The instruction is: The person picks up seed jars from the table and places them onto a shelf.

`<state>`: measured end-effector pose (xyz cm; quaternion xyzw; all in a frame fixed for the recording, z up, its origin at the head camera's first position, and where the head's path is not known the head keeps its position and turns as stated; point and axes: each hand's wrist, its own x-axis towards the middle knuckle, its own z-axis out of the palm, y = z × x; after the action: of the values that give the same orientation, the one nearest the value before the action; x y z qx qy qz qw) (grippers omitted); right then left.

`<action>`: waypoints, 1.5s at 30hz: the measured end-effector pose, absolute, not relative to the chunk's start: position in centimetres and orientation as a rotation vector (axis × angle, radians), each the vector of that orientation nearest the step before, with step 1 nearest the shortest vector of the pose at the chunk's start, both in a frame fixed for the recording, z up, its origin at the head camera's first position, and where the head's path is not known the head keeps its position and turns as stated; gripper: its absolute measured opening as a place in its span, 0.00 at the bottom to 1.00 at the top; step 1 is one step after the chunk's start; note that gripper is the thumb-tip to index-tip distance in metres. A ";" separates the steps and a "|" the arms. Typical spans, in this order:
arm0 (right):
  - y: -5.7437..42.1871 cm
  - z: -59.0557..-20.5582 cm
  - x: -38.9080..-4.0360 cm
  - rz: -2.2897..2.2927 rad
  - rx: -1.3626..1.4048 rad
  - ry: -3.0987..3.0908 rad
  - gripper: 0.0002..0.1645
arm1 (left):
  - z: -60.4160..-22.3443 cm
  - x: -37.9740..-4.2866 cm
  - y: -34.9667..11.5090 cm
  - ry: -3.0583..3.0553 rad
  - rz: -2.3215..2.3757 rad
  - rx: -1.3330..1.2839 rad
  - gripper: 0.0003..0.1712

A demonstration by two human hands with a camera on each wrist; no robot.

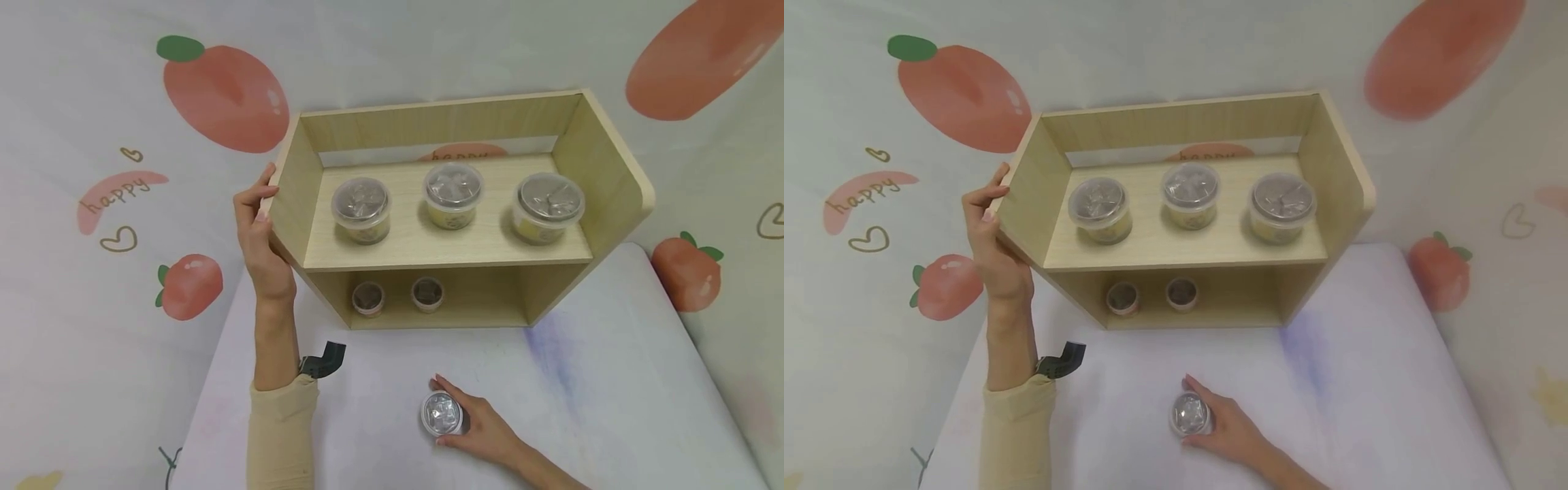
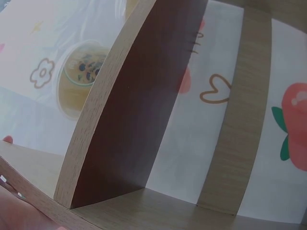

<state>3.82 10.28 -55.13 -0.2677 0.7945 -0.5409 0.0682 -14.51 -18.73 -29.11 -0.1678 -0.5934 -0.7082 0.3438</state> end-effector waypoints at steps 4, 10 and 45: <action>10.6 -54.9 3.5 -1.591 -0.841 2.374 0.55 | -29.1 -14.5 -18.8 -1.548 -1.845 -0.443 0.19; 10.8 -54.5 3.0 -1.570 -0.887 2.355 0.52 | -29.1 -14.4 -19.0 -1.547 -1.866 -0.453 0.19; 13.7 -50.6 -2.3 -1.621 -0.720 2.404 0.46 | -29.0 -14.5 -19.0 -1.556 -1.829 -0.457 0.19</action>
<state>-2.30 13.70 -50.57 -0.2404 0.8023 -0.5409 0.0771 -14.47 -18.95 -28.99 -0.1756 -0.5984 -0.7032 0.3416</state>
